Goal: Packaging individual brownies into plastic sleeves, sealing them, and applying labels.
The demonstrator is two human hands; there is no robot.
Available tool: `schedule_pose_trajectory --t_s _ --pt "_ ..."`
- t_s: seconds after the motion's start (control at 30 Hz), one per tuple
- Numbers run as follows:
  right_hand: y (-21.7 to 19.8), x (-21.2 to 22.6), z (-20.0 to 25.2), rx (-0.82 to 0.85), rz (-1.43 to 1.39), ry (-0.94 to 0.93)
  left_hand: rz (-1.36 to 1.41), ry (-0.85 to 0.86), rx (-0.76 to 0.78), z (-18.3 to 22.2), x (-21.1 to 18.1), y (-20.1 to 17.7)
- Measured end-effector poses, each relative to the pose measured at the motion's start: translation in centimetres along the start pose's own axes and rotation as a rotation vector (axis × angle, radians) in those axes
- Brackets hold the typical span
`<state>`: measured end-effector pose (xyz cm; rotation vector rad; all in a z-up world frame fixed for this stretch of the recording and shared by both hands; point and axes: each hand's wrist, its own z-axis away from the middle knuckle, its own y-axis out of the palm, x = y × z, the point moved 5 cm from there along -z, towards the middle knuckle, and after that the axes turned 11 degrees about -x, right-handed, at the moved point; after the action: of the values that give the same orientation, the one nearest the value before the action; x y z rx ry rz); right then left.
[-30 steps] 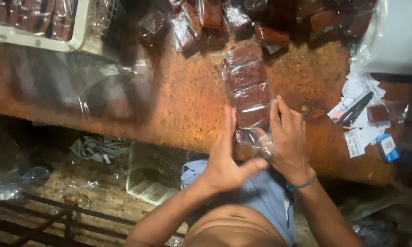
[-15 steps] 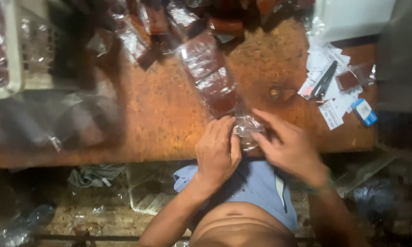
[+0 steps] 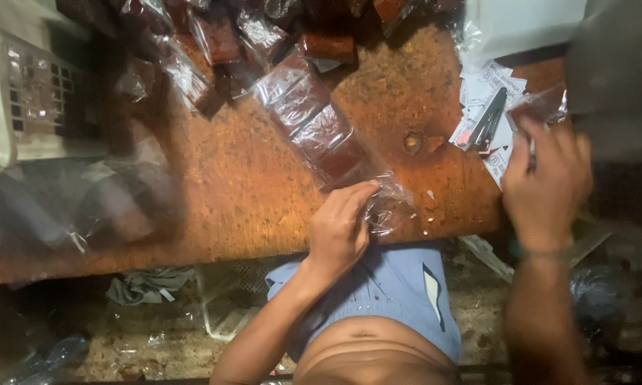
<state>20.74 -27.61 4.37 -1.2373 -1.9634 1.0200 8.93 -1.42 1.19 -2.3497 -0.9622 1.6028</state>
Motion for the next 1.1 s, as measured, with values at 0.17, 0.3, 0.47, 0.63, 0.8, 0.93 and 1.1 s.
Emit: schedule_pose_trajectory --t_s 0.17,0.3,0.47,0.63,0.8,0.93,1.1 --pt "5.1 -3.8 -4.7 0.095 0.123 -0.177 0.016 -0.023 -0.001 -0.3 -0.1 -0.3" --pt "6.5 -4.2 -6.7 0.268 -0.024 0.017 -0.014 -0.043 -0.047 -0.5 -0.4 -0.4" --pt "6.5 -4.0 -7.4 0.326 -0.128 0.157 -0.002 -0.05 -0.048 -0.6 -0.5 -0.3" --pt "2.9 -2.1 -7.2 0.226 -0.175 0.34 -0.006 -0.035 -0.072 -0.8 -0.6 -0.4" --pt "-2.0 3.4 -4.1 0.393 -0.606 0.54 0.124 0.006 -0.162 -0.5 -0.8 -0.8" --pt "-2.3 7.2 1.9 0.839 -0.531 0.694 0.167 -0.023 -0.193 -0.6 -1.2 -1.5" --pt "0.2 8.7 7.9 0.814 -0.676 0.923 0.025 0.133 -0.088 0.8 -3.3 -1.1"
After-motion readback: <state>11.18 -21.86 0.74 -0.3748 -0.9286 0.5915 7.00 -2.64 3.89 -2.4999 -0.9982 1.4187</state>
